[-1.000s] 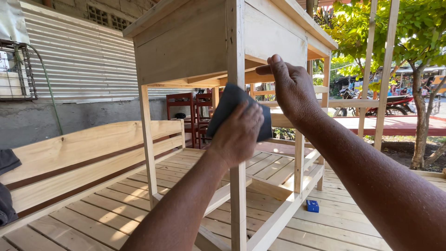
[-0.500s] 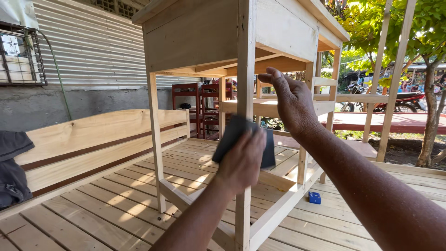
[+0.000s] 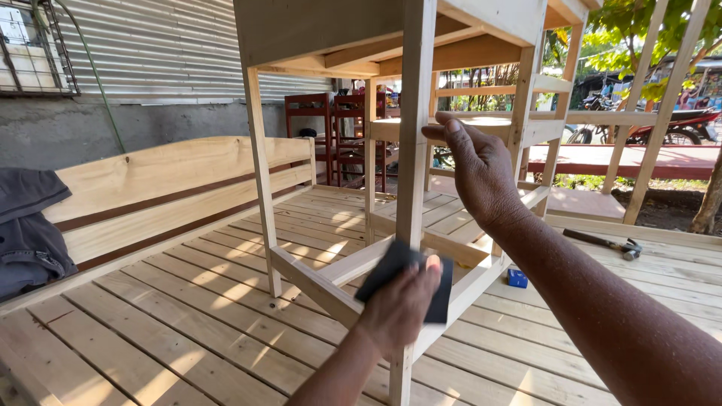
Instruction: The person sands a wooden chair frame with a sheet of sandpaper, holding the frame steady with one hand while rubbing the sandpaper along the legs, stretchers, and rails. They reposition around the chair and continue sanding different surfaces of the frame.
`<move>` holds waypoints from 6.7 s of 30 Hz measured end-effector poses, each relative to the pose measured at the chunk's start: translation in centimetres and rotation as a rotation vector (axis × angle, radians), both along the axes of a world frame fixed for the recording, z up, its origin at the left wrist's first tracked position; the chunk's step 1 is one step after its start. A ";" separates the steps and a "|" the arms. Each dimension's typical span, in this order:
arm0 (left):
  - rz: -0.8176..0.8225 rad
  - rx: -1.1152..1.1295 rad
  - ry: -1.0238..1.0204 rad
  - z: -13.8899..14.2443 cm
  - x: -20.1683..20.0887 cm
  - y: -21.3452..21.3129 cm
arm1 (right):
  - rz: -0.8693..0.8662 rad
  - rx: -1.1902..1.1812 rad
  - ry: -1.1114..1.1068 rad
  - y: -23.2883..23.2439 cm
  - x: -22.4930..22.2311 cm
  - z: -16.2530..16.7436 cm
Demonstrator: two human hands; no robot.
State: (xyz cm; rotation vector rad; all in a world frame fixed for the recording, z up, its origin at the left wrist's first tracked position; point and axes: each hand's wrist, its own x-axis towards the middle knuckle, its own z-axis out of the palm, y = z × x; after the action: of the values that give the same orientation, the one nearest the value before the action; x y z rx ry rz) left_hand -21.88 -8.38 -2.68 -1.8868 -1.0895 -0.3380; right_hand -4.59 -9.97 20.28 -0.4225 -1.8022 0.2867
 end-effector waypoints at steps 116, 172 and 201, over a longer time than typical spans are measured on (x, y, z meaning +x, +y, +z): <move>-0.293 -0.456 -2.608 -14.6 1.3 -5.9 | 0.547 -0.516 0.155 3.2 -5.8 -17.4; -0.325 0.199 -2.637 -13.5 10.0 -3.0 | 0.533 -0.442 0.199 4.0 -6.6 -18.1; -0.435 0.512 -1.940 -11.6 13.1 -2.8 | 0.527 -0.523 0.187 4.0 -6.5 -18.1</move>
State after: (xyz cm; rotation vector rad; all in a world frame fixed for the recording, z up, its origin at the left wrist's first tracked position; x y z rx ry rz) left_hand -8.77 -11.14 -14.31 -0.8353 -1.3241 -2.6878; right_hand -11.13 -5.96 2.23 -0.2593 -1.6155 1.1421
